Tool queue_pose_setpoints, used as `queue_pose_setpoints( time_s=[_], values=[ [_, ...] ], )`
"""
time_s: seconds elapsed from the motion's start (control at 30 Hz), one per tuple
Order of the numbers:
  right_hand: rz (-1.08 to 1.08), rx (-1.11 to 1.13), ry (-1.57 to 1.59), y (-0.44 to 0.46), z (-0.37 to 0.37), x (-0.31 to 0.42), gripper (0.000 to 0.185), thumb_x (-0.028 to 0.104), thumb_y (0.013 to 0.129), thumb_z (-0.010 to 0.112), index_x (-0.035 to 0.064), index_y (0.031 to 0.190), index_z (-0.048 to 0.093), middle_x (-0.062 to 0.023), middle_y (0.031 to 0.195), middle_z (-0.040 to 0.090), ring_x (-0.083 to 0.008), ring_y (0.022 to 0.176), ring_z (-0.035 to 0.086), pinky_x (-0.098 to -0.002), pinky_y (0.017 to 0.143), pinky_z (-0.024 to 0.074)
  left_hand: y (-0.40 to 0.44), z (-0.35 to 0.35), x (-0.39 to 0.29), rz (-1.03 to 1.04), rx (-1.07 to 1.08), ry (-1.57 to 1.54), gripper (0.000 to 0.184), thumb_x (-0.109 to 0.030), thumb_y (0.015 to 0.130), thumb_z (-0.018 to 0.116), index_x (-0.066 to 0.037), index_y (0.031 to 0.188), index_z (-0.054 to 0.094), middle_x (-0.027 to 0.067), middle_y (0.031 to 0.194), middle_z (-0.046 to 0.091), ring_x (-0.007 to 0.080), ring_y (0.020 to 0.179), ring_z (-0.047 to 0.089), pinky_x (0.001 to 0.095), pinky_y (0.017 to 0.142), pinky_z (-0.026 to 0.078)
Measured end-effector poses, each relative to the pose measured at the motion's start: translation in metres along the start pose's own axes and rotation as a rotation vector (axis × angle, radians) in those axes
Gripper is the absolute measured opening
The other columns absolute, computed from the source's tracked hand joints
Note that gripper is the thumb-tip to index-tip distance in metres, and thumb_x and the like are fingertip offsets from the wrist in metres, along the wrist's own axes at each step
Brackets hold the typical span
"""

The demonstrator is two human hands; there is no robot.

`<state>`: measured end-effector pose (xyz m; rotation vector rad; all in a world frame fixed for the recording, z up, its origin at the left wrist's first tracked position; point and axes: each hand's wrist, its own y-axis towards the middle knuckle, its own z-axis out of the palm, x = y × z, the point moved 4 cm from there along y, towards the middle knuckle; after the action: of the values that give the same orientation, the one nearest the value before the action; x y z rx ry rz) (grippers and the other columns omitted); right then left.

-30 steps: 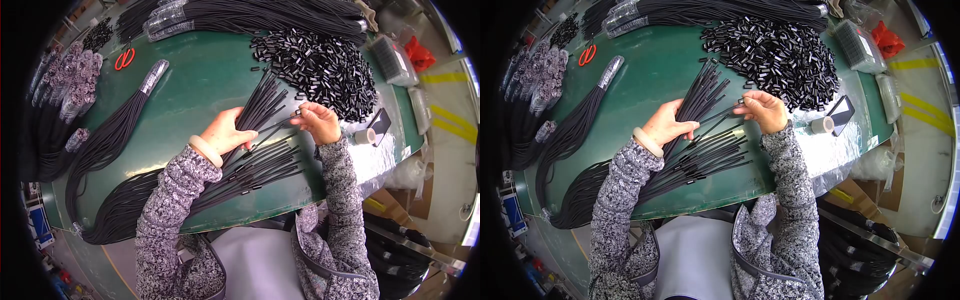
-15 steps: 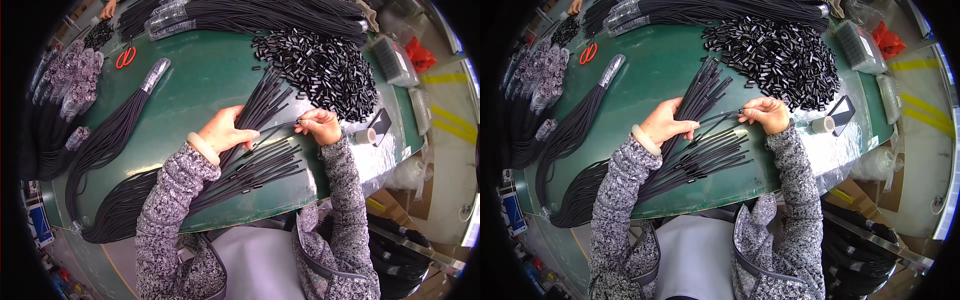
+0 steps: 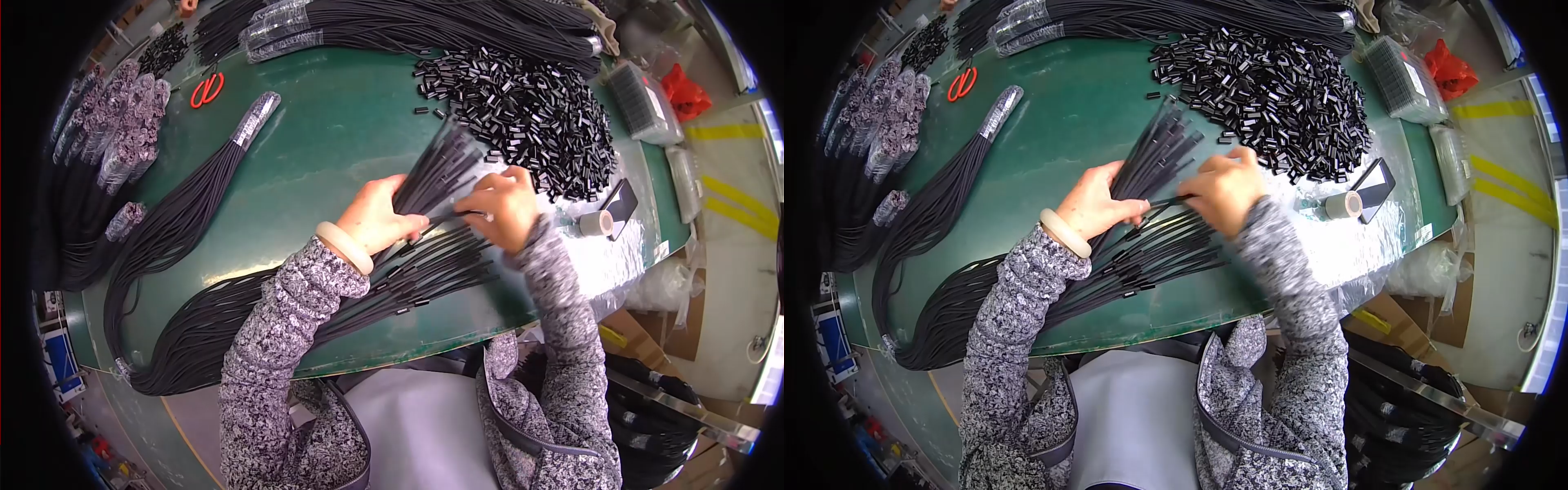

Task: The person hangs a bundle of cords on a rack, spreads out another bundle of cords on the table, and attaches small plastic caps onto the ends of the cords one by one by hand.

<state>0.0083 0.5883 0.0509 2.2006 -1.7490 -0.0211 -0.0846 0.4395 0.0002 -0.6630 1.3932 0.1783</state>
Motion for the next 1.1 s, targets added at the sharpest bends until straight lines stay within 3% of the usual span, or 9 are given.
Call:
queue_pose_setpoints(
  time_s=[0.07,0.17,0.27,0.33,0.53,0.67,0.83,1.03,1.1],
  values=[
    [-0.014,-0.106,-0.256,0.005,0.023,0.037,0.007,0.022,0.065,0.063,0.0154,0.064,0.061,0.0045,0.064,0.057,-0.0144,0.066,0.053,-0.0367,0.079,0.0382,0.002,-0.002,0.005,0.065,-0.034,0.004,0.03,0.006,0.072,0.061,0.001,0.101,0.055,0.0068,0.077,0.061,0.0113,0.056,0.056,0.0214,0.053,0.047],
    [-0.161,-0.126,-0.118,0.004,0.04,0.064,0.003,0.017,0.066,0.059,0.0171,0.069,0.06,0.0037,0.066,0.052,-0.0147,0.066,0.051,-0.0361,0.07,0.0399,0.005,-0.012,0.01,0.26,-0.147,0.021,0.031,0.006,0.073,0.061,0.0,0.103,0.055,0.007,0.08,0.061,0.0115,0.058,0.057,0.0217,0.055,0.047],
    [0.307,-0.004,-0.233,0.0,0.029,-0.011,0.01,0.014,0.066,0.063,0.0142,0.076,0.063,0.0016,0.072,0.051,-0.0163,0.067,0.05,-0.0335,0.069,0.04,0.0,-0.011,0.004,0.14,-0.066,-0.026,0.031,0.006,0.073,0.06,0.0,0.103,0.054,0.0069,0.081,0.061,0.0116,0.059,0.057,0.0218,0.056,0.047],
    [0.299,-0.265,-0.435,0.0,0.023,-0.048,0.01,0.017,0.07,0.065,0.0089,0.074,0.062,-0.0006,0.058,0.046,-0.0196,0.06,0.049,-0.034,0.064,0.0411,-0.001,-0.006,0.0,0.028,0.021,-0.07,0.031,0.006,0.074,0.06,0.0,0.104,0.053,0.0068,0.082,0.061,0.0116,0.06,0.057,0.022,0.057,0.047],
    [0.18,-0.22,-0.423,0.008,0.029,-0.066,0.014,0.006,0.073,0.067,0.0037,0.086,0.065,-0.0025,0.06,0.053,-0.0166,0.056,0.051,-0.0309,0.059,0.044,0.004,-0.011,0.009,0.057,0.025,-0.125,0.025,0.001,0.073,0.059,0.0,0.098,0.055,0.0067,0.075,0.06,0.0112,0.054,0.056,0.0221,0.049,0.043],
    [0.686,-0.203,1.019,-0.018,0.037,-0.054,0.023,-0.005,0.07,0.065,0.0033,0.091,0.066,-0.0024,0.07,0.062,-0.0126,0.058,0.056,-0.0253,0.055,0.0457,0.005,-0.012,0.008,0.001,0.044,-0.124,0.026,0.001,0.072,0.059,0.001,0.097,0.054,0.007,0.075,0.06,0.0111,0.052,0.054,0.0217,0.049,0.043],
    [0.631,-0.105,1.076,-0.025,0.046,-0.044,0.032,-0.013,0.07,0.061,0.005,0.096,0.066,-0.0008,0.076,0.065,-0.0091,0.057,0.056,-0.0181,0.053,0.0441,0.001,-0.009,0.002,0.008,0.013,-0.127,0.026,0.002,0.071,0.059,0.001,0.097,0.054,0.0071,0.074,0.06,0.0112,0.05,0.054,0.0221,0.049,0.043],
    [0.479,-0.017,0.71,-0.01,0.025,-0.017,0.017,-0.006,0.071,0.064,0.0037,0.086,0.066,-0.0027,0.081,0.064,-0.0121,0.071,0.061,-0.0253,0.069,0.0496,0.002,-0.008,0.004,0.034,-0.001,-0.088,0.027,0.003,0.07,0.059,0.001,0.097,0.055,0.007,0.074,0.06,0.0114,0.051,0.054,0.0225,0.05,0.044],
    [0.22,-0.09,0.282,-0.001,0.006,-0.001,0.014,0.0,0.071,0.064,0.0062,0.083,0.066,-0.0013,0.081,0.064,-0.0121,0.072,0.059,-0.0286,0.071,0.0466,0.001,-0.007,0.001,0.034,-0.033,-0.024,0.027,0.003,0.071,0.059,0.001,0.097,0.055,0.0072,0.075,0.06,0.0115,0.052,0.054,0.0226,0.05,0.045]
  ],
)
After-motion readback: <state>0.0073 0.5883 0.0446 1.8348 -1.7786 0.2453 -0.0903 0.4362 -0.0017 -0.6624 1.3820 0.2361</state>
